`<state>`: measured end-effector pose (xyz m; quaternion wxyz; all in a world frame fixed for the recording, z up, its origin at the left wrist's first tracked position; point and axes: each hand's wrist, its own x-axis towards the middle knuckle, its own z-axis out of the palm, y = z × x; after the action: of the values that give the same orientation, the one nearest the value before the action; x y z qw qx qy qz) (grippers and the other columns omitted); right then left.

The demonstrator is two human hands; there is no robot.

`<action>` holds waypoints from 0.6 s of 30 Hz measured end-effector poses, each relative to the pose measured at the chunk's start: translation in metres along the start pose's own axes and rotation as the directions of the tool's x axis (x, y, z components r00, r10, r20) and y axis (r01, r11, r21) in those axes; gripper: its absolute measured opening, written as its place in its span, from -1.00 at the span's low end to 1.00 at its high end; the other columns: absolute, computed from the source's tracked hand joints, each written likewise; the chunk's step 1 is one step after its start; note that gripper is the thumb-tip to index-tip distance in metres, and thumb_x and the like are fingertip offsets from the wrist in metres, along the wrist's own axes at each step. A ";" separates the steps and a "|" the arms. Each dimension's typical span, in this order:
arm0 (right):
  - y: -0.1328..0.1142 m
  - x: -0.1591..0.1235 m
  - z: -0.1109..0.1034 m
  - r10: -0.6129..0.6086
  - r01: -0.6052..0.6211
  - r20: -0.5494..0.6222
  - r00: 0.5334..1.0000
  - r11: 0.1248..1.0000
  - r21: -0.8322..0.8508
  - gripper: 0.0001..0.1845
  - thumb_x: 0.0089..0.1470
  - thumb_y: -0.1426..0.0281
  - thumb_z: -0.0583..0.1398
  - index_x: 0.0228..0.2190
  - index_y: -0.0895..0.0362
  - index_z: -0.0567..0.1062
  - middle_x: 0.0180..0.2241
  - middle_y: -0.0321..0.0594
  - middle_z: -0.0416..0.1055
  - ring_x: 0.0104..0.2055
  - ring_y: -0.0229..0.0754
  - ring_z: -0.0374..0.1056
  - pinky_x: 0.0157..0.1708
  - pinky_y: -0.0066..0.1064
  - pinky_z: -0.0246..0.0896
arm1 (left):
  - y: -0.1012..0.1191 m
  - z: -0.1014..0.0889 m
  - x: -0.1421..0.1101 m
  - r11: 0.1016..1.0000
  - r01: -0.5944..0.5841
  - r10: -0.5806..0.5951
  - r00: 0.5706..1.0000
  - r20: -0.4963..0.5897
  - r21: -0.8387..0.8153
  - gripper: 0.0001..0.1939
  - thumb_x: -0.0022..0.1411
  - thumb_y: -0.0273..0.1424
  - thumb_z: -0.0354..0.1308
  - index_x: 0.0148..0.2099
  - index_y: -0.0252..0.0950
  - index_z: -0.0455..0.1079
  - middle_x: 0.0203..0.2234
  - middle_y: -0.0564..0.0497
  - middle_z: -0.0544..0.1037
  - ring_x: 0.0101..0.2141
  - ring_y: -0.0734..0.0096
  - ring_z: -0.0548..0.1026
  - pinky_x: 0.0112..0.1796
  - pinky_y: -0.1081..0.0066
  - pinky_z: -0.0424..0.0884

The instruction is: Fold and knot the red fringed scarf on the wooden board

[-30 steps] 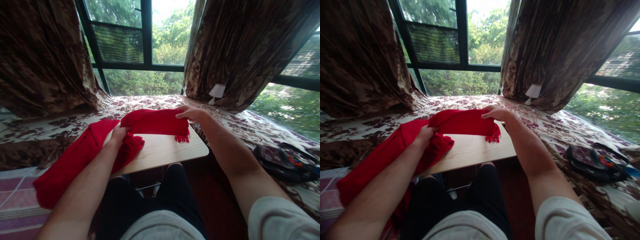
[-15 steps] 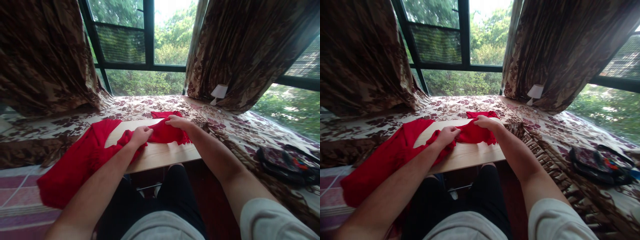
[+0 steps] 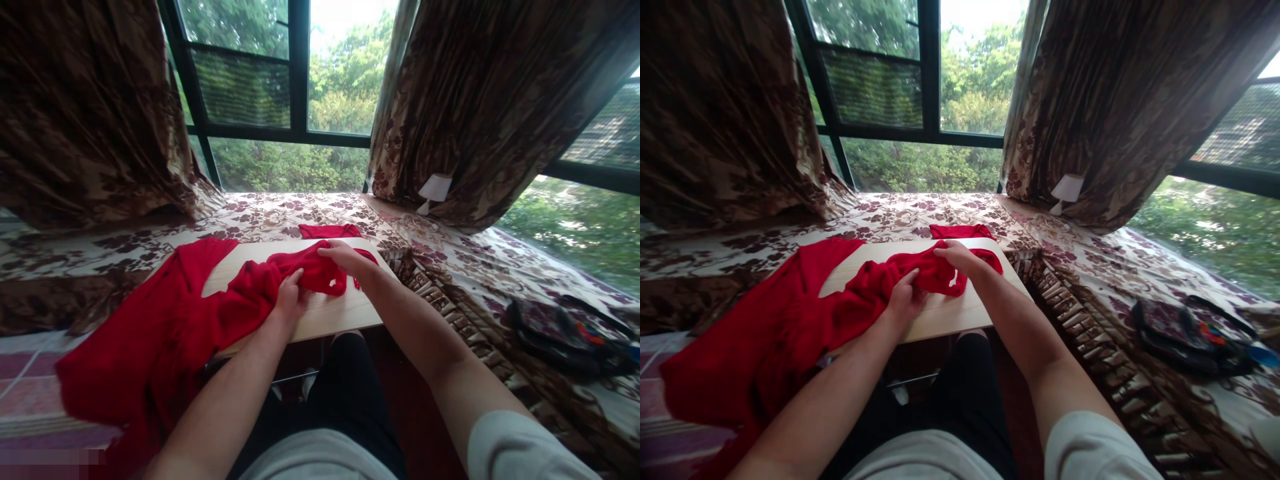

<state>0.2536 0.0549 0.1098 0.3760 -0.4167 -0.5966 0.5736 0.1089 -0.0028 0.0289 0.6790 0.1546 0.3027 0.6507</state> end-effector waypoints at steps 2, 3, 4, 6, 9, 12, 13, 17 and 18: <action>0.004 0.001 0.001 0.018 -0.018 0.008 1.000 1.000 -0.010 -0.90 0.01 0.42 0.31 -0.40 0.21 0.52 -0.47 -0.21 0.53 -0.45 -0.23 0.44 -0.41 -0.46 0.37 | 0.000 -0.010 0.004 0.996 0.017 -0.015 0.999 0.032 -0.087 -0.71 0.28 -0.50 0.10 0.03 -0.41 0.45 -0.29 -0.14 0.65 -0.29 0.26 0.63 -0.27 0.34 0.58; 0.007 0.002 0.000 0.022 -0.021 0.007 1.000 1.000 -0.012 -0.88 0.03 0.40 0.30 -0.39 0.22 0.53 -0.47 -0.20 0.53 -0.46 -0.24 0.43 -0.40 -0.46 0.37 | 0.000 -0.014 0.005 0.993 0.030 -0.024 0.998 0.050 -0.114 -0.70 0.31 -0.48 0.06 0.05 -0.43 0.44 -0.27 -0.15 0.65 -0.27 0.26 0.63 -0.26 0.32 0.59; 0.009 0.003 -0.001 0.021 -0.021 0.007 1.000 1.000 -0.007 -0.85 0.05 0.37 0.30 -0.38 0.22 0.53 -0.47 -0.20 0.53 -0.46 -0.25 0.42 -0.40 -0.46 0.37 | 0.001 -0.017 0.005 0.991 0.043 -0.035 0.997 0.063 -0.129 -0.69 0.34 -0.47 0.03 0.06 -0.44 0.43 -0.26 -0.17 0.65 -0.27 0.25 0.63 -0.26 0.31 0.59; 0.015 0.006 -0.005 0.015 -0.015 0.028 1.000 1.000 0.018 -0.76 0.09 0.27 0.29 -0.35 0.22 0.54 -0.45 -0.20 0.53 -0.45 -0.27 0.41 -0.39 -0.47 0.36 | 0.001 -0.019 0.004 0.987 0.073 -0.063 0.995 0.077 -0.140 -0.67 0.37 -0.44 -0.01 0.07 -0.46 0.43 -0.26 -0.18 0.65 -0.26 0.25 0.64 -0.23 0.30 0.60; 0.021 0.007 -0.014 0.051 -0.043 0.132 0.990 0.997 -0.058 -0.66 0.03 0.16 0.34 -0.34 0.21 0.56 -0.43 -0.20 0.53 -0.41 -0.26 0.41 -0.38 -0.48 0.34 | 0.003 -0.018 0.003 0.981 0.108 -0.091 0.990 0.107 -0.163 -0.64 0.41 -0.41 -0.05 0.10 -0.49 0.41 -0.22 -0.21 0.65 -0.20 0.23 0.63 -0.17 0.28 0.59; 0.026 0.003 -0.020 0.176 -0.091 0.248 0.953 0.943 -0.319 -0.67 -0.19 0.25 0.46 -0.46 0.21 0.55 -0.50 -0.27 0.50 -0.45 -0.29 0.35 -0.43 -0.51 0.27 | 0.005 -0.017 0.003 0.975 0.123 -0.106 0.989 0.101 -0.185 -0.60 0.42 -0.39 -0.07 0.13 -0.52 0.39 -0.20 -0.25 0.64 -0.16 0.20 0.63 -0.14 0.27 0.58; 0.027 0.001 -0.021 0.214 -0.098 0.269 0.939 0.917 -0.388 -0.69 -0.25 0.29 0.47 -0.50 0.22 0.55 -0.53 -0.29 0.48 -0.47 -0.30 0.33 -0.45 -0.51 0.25 | 0.005 -0.017 0.004 0.973 0.127 -0.112 0.990 0.090 -0.191 -0.60 0.42 -0.38 -0.06 0.15 -0.52 0.38 -0.20 -0.25 0.64 -0.16 0.20 0.63 -0.13 0.26 0.58; 0.033 -0.001 -0.021 0.201 -0.085 0.260 0.944 0.915 -0.395 -0.74 -0.21 0.30 0.43 -0.48 0.21 0.57 -0.54 -0.29 0.47 -0.50 -0.31 0.29 -0.47 -0.50 0.22 | 0.005 -0.017 0.005 0.973 0.109 -0.098 0.993 0.062 -0.202 -0.62 0.41 -0.41 -0.04 0.16 -0.47 0.38 -0.20 -0.21 0.65 -0.17 0.21 0.63 -0.13 0.25 0.58; 0.034 0.000 -0.021 0.161 -0.068 0.246 0.956 0.935 -0.348 -0.73 -0.17 0.27 0.41 -0.46 0.21 0.57 -0.53 -0.28 0.47 -0.50 -0.31 0.30 -0.46 -0.50 0.23 | 0.004 -0.017 0.005 0.975 0.098 -0.089 0.994 0.058 -0.197 -0.64 0.41 -0.41 -0.04 0.14 -0.45 0.39 -0.21 -0.20 0.65 -0.18 0.21 0.64 -0.14 0.25 0.58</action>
<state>0.2754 0.0627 0.0775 0.1802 -0.4267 -0.7056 0.5363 0.0949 -0.0002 0.0172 0.7281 0.0870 0.2261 0.6413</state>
